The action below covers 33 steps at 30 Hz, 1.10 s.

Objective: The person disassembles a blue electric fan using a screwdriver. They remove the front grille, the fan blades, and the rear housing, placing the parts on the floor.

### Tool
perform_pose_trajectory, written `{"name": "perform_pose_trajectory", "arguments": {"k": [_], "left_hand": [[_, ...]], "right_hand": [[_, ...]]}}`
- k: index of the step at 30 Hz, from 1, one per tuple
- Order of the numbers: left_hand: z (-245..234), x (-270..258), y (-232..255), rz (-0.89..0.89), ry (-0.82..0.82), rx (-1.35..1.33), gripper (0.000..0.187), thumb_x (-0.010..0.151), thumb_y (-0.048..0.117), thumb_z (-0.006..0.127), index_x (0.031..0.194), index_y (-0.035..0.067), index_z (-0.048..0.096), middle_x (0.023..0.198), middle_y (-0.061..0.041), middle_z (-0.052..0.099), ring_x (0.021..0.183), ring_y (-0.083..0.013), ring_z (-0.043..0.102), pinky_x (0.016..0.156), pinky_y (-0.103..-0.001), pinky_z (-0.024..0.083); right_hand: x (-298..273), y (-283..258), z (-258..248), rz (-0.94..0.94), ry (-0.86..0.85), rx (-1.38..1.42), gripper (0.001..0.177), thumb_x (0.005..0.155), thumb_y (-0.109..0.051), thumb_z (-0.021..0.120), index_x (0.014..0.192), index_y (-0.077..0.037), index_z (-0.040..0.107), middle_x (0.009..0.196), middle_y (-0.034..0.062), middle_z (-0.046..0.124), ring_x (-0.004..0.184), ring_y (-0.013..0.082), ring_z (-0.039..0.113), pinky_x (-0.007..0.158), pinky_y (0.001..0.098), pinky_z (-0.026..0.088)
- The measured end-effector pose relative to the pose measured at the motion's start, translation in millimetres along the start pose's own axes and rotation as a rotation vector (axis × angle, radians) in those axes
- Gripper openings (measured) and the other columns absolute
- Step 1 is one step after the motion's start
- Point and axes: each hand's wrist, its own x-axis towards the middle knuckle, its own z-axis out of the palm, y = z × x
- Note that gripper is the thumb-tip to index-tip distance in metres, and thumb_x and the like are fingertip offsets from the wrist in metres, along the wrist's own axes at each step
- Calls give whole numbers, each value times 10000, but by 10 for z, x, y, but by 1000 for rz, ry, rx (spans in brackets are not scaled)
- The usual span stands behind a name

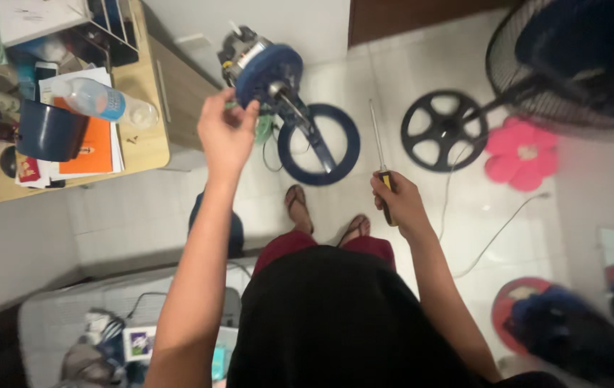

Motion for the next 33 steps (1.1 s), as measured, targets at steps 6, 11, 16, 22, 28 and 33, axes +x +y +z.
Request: {"name": "perform_pose_trajectory", "arguments": {"k": [6,11,16,22,28,33], "left_hand": [[-48,6,39,45,-30,46,413,910,147,910,1186,-35,661,959,-73,717,815,-120,675,759,-271,565],[-135,32,133,3,-133,-42,317,987,87,838,1209,-51,658,972,-48,722,849,-104,671,788,-250,552],[-169,78,312,-80,-182,-30,249,1008,86,787,1181,-56,679,968,-49,729,810,-106,677,715,-253,526],[-180,88,337,36,-172,-10,247,1013,68,813,1198,-57,706,990,-80,748,892,-119,719,805,-254,574],[-188,63,398,37,-200,-34,211,1036,59,762,1214,-40,705,1021,-67,765,925,-120,741,824,-250,584],[-182,51,390,55,-173,18,214,1038,63,770,1204,-49,697,983,-73,755,891,-124,726,798,-253,565]], "right_hand": [[-80,405,-197,64,11,67,252,963,-177,695,1132,6,655,761,15,603,602,83,558,550,245,455],[-122,601,-334,97,22,79,254,968,-181,694,1132,9,655,770,4,605,615,78,555,573,240,459],[-211,635,-430,117,-20,99,258,954,-174,688,1130,12,654,802,-10,630,650,80,561,602,240,468],[-346,772,-551,140,-13,66,241,977,-178,675,1108,24,663,766,7,610,652,84,542,610,241,463],[-372,756,-582,115,-35,66,272,963,-167,692,1158,21,663,750,9,589,635,86,529,597,243,451],[-317,652,-503,92,-45,41,301,947,-175,700,1178,13,657,787,-10,618,655,73,546,605,230,458]]}}
